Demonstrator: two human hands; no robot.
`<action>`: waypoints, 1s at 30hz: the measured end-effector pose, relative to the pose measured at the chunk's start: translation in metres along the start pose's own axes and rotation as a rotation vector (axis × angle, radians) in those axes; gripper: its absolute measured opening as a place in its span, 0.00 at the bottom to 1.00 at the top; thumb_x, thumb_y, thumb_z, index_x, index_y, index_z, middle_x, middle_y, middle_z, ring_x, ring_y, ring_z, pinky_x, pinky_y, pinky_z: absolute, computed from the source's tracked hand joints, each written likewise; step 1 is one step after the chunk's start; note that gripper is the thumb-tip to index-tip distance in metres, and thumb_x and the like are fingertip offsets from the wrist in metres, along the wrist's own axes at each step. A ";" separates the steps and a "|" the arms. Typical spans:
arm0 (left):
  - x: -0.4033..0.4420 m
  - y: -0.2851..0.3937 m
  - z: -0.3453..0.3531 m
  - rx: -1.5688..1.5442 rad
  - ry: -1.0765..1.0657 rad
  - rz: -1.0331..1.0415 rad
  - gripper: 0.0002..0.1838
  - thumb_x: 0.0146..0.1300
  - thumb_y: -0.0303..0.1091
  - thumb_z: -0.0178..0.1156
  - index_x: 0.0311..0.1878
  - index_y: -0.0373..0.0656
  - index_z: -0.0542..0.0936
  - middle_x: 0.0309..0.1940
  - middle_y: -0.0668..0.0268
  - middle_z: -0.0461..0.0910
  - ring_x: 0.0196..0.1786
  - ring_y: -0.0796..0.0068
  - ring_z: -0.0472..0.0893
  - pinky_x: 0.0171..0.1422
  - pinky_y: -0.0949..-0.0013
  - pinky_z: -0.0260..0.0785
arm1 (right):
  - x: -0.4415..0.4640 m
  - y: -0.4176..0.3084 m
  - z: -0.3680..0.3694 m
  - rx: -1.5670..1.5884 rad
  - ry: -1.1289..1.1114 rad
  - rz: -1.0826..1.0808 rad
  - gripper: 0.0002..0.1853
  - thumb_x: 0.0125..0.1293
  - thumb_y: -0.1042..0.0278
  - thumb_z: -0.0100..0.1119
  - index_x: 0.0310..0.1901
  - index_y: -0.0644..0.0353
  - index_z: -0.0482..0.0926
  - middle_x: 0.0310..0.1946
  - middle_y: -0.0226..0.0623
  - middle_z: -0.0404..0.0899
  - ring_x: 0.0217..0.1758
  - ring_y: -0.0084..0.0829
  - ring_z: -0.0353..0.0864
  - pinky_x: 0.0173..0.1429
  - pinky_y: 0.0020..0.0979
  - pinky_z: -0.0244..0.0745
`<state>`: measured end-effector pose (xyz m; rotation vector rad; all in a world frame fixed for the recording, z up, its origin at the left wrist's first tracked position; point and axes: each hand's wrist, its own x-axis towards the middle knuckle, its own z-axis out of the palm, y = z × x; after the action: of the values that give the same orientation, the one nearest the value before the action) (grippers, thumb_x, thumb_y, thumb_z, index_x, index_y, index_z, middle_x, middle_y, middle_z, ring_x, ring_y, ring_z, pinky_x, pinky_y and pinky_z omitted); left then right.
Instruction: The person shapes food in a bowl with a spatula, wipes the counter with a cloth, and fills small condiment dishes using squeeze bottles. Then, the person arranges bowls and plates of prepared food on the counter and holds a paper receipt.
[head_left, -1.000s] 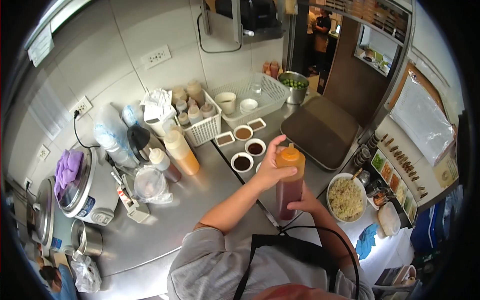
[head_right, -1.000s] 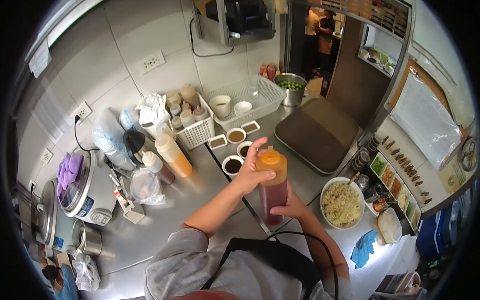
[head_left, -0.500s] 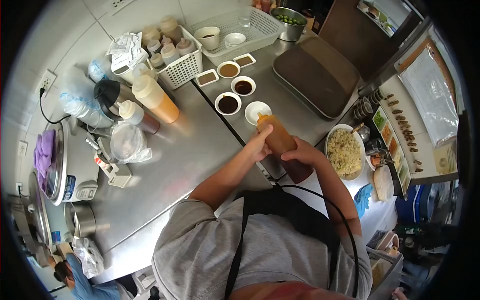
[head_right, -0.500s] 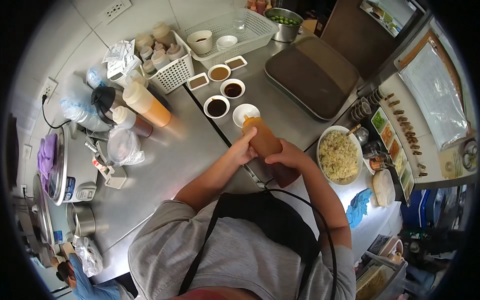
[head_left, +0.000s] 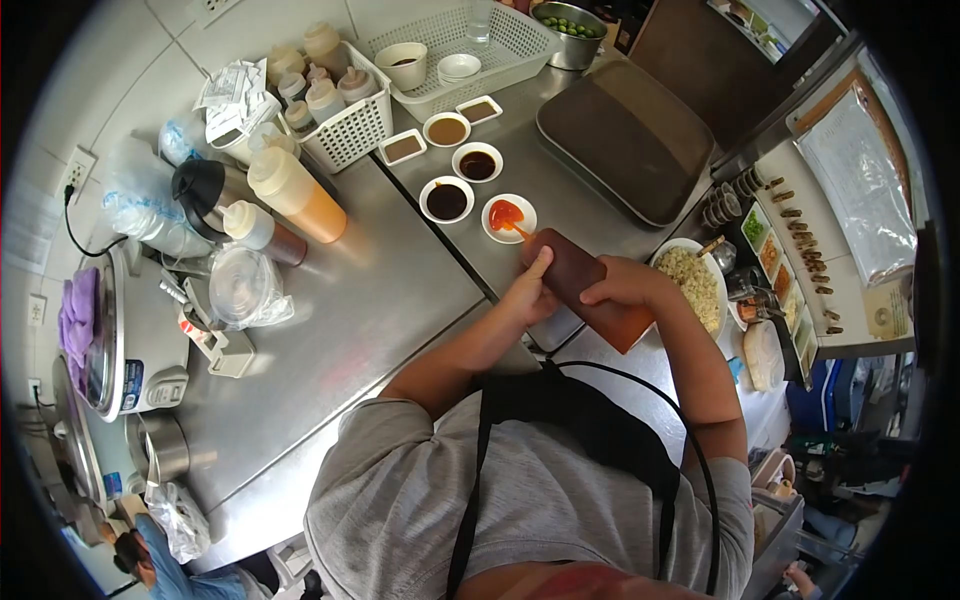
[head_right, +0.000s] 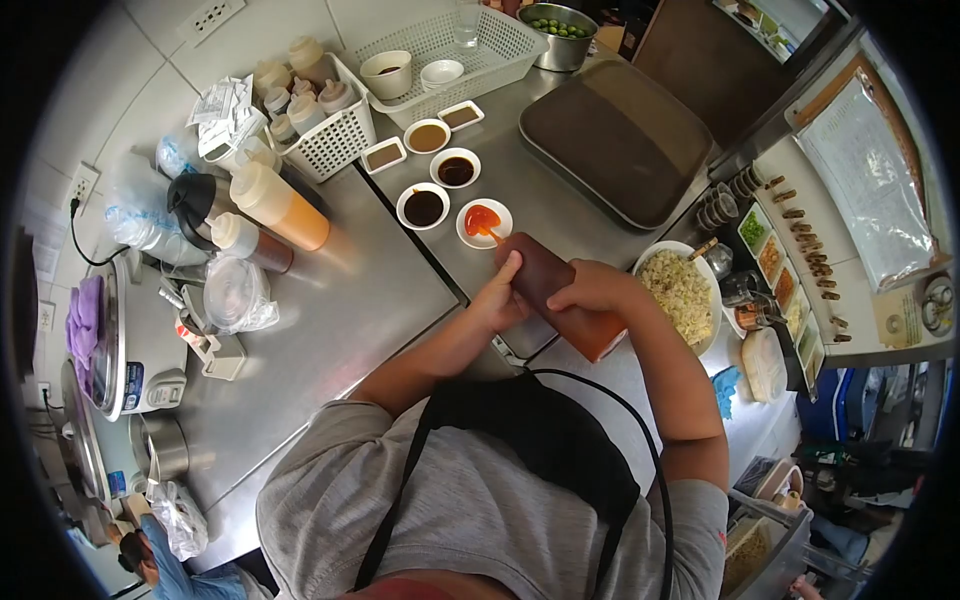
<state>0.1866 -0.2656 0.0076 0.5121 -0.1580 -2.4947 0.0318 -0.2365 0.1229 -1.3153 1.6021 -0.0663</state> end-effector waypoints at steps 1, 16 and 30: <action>0.000 0.000 0.001 0.002 0.008 -0.002 0.35 0.52 0.54 0.57 0.57 0.45 0.59 0.55 0.63 0.65 0.57 0.66 0.65 0.64 0.60 0.55 | 0.000 0.001 0.000 0.001 -0.006 -0.006 0.28 0.39 0.58 0.62 0.44 0.66 0.72 0.35 0.40 0.77 0.38 0.30 0.75 0.45 0.26 0.68; 0.002 -0.004 0.001 0.051 0.069 -0.007 0.30 0.54 0.48 0.58 0.56 0.46 0.61 0.53 0.63 0.67 0.55 0.65 0.68 0.61 0.59 0.58 | -0.008 0.012 0.007 0.074 0.060 -0.055 0.32 0.38 0.56 0.64 0.47 0.65 0.70 0.39 0.44 0.75 0.42 0.35 0.75 0.46 0.29 0.68; -0.028 0.152 0.148 0.951 -0.094 0.787 0.35 0.45 0.26 0.64 0.55 0.40 0.57 0.46 0.64 0.69 0.49 0.72 0.70 0.55 0.67 0.63 | 0.019 -0.012 0.027 0.374 0.610 -0.708 0.43 0.47 0.64 0.62 0.62 0.65 0.48 0.58 0.49 0.53 0.60 0.40 0.58 0.58 0.39 0.58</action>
<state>0.2287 -0.3749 0.1869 0.5409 -1.3305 -1.5439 0.0611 -0.2417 0.1051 -1.5735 1.4086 -1.2384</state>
